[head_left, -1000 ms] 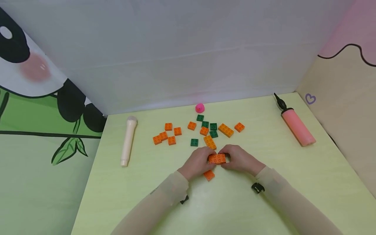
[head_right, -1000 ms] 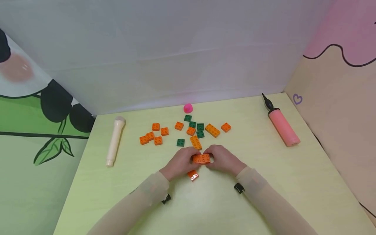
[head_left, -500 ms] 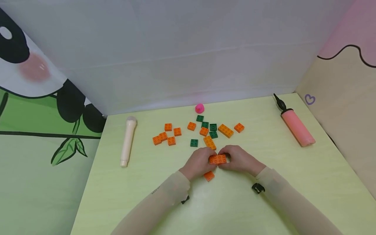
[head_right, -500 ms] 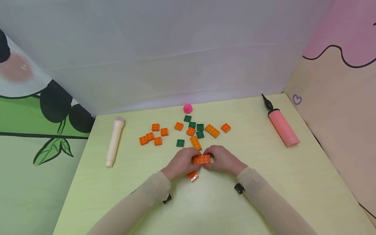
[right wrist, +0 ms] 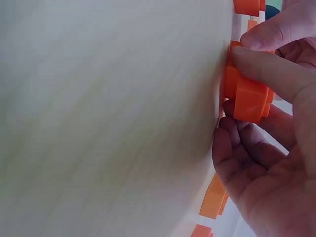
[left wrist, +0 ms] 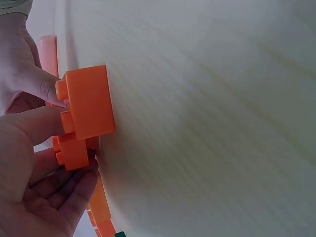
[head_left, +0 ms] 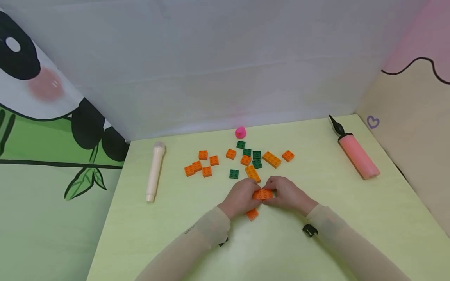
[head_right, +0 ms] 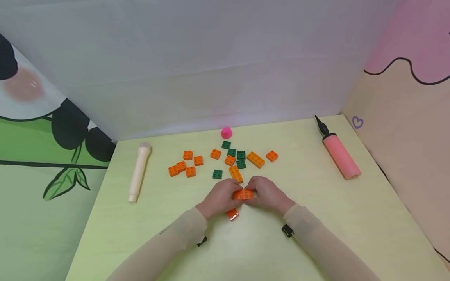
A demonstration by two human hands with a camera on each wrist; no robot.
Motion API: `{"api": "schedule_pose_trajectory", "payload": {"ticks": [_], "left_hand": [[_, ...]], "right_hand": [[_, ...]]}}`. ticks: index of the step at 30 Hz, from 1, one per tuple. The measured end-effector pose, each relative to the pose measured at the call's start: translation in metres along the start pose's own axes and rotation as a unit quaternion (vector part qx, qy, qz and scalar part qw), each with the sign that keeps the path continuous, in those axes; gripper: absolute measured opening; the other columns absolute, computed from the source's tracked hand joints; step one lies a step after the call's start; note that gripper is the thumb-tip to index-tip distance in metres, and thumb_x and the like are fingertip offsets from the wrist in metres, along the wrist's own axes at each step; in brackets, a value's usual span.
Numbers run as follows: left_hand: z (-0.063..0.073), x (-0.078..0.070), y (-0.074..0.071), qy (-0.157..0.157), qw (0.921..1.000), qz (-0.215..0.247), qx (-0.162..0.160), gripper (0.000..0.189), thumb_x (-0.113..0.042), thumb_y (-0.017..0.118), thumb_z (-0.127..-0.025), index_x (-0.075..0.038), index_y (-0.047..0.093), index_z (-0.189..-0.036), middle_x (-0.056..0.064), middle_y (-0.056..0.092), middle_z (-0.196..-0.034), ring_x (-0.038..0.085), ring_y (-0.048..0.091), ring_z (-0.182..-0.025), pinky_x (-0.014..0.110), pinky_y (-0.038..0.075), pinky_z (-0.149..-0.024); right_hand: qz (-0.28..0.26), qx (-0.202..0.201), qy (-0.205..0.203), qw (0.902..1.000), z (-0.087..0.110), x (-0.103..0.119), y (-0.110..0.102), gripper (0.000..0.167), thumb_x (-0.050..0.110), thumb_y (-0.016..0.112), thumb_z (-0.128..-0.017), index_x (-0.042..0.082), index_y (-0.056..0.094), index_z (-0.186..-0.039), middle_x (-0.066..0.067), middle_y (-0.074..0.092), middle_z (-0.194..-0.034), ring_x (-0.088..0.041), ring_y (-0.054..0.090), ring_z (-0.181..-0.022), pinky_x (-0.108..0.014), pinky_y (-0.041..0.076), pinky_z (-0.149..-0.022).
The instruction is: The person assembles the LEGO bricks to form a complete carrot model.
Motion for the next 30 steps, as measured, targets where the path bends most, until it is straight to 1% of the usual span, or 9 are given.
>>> {"api": "schedule_pose_trajectory", "payload": {"ticks": [2, 5, 8, 14, 18, 21, 24, 27, 30], "left_hand": [[0.000, -0.002, 0.001, 0.007, 1.0000, -0.006, -0.001, 0.021, -0.020, 0.083, -0.089, -0.008, 0.081, -0.106, -0.001, 0.072, -0.100, 0.016, 0.060, -0.093, 0.027, 0.052, -0.089], [0.000, -0.004, 0.002, 0.012, 0.9997, -0.020, 0.002, 0.019, -0.020, 0.083, -0.090, -0.008, 0.080, -0.103, 0.000, 0.071, -0.101, 0.016, 0.060, -0.093, 0.027, 0.051, -0.090], [0.000, -0.005, 0.002, 0.015, 0.9993, -0.033, 0.005, 0.021, -0.022, 0.083, -0.090, -0.008, 0.080, -0.104, 0.001, 0.072, -0.106, 0.018, 0.062, -0.099, 0.028, 0.051, -0.095], [-0.002, -0.002, 0.004, 0.010, 0.9995, -0.028, 0.006, 0.027, -0.025, 0.085, -0.090, -0.009, 0.080, -0.111, 0.001, 0.073, -0.109, 0.018, 0.062, -0.104, 0.029, 0.051, -0.098], [-0.001, 0.001, 0.004, 0.005, 0.9998, -0.020, 0.002, 0.026, -0.025, 0.086, -0.090, -0.010, 0.078, -0.109, -0.003, 0.069, -0.100, 0.015, 0.059, -0.093, 0.025, 0.051, -0.087], [0.001, 0.001, 0.003, 0.006, 0.9998, -0.018, -0.001, 0.024, -0.025, 0.086, -0.090, -0.010, 0.076, -0.105, -0.005, 0.063, -0.091, 0.014, 0.053, -0.083, 0.024, 0.047, -0.076], [0.002, 0.003, 0.003, 0.006, 0.9999, -0.012, -0.001, 0.022, -0.025, 0.085, -0.090, -0.011, 0.074, -0.104, -0.007, 0.060, -0.089, 0.013, 0.051, -0.080, 0.023, 0.045, -0.073], [0.004, 0.004, 0.004, 0.001, 1.0000, -0.007, -0.002, 0.023, -0.024, 0.084, -0.091, -0.011, 0.073, -0.105, -0.006, 0.061, -0.092, 0.013, 0.052, -0.082, 0.023, 0.047, -0.075], [0.006, 0.007, 0.004, -0.006, 1.0000, -0.002, -0.001, 0.026, -0.023, 0.083, -0.092, -0.009, 0.072, -0.110, -0.003, 0.063, -0.097, 0.014, 0.055, -0.085, 0.025, 0.050, -0.080]], "right_hand": [[0.012, -0.002, -0.007, 0.9999, 0.000, 0.002, 0.001, 0.017, 0.021, 0.089, -0.085, 0.014, 0.083, -0.099, 0.012, 0.062, -0.090, -0.012, 0.056, -0.084, -0.033, 0.053, -0.080], [0.025, -0.005, -0.018, 0.9995, 0.000, 0.005, 0.002, 0.016, 0.021, 0.090, -0.084, 0.013, 0.083, -0.096, 0.012, 0.061, -0.089, -0.011, 0.055, -0.083, -0.033, 0.052, -0.079], [0.036, -0.008, -0.024, 0.9990, 0.000, 0.006, 0.002, 0.018, 0.022, 0.090, -0.084, 0.011, 0.082, -0.096, 0.011, 0.060, -0.090, -0.011, 0.054, -0.083, -0.033, 0.052, -0.079], [0.045, -0.014, -0.006, 0.9989, -0.001, 0.002, 0.002, 0.023, 0.024, 0.092, -0.082, 0.012, 0.083, -0.100, 0.012, 0.061, -0.090, -0.011, 0.055, -0.083, -0.032, 0.052, -0.079], [0.035, -0.023, 0.008, 0.9991, -0.002, 0.003, 0.001, 0.021, 0.020, 0.092, -0.081, 0.013, 0.080, -0.095, 0.012, 0.064, -0.087, -0.010, 0.056, -0.080, -0.032, 0.053, -0.078], [0.032, -0.026, 0.019, 0.9990, -0.003, 0.003, 0.001, 0.021, 0.019, 0.092, -0.080, 0.014, 0.076, -0.092, 0.012, 0.064, -0.085, -0.011, 0.056, -0.078, -0.032, 0.052, -0.076], [0.029, -0.008, 0.029, 0.9991, -0.004, 0.003, 0.002, 0.024, 0.020, 0.093, -0.080, 0.014, 0.075, -0.095, 0.010, 0.065, -0.088, -0.012, 0.057, -0.081, -0.033, 0.053, -0.078], [0.017, 0.029, 0.039, 0.9987, -0.003, 0.001, 0.000, 0.033, 0.023, 0.092, -0.081, 0.011, 0.076, -0.107, 0.008, 0.068, -0.098, -0.014, 0.061, -0.090, -0.037, 0.054, -0.085], [-0.010, 0.069, 0.051, 0.9963, -0.001, -0.002, -0.009, 0.046, 0.027, 0.092, -0.082, 0.007, 0.074, -0.120, 0.004, 0.071, -0.110, -0.018, 0.063, -0.100, -0.042, 0.054, -0.093]]}}
Point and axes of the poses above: each hand's wrist, its own z-axis away from the middle knuckle, its own y-axis out of the palm, x = y × z, the point moved 9 cm from there along -z, towards the middle knuckle
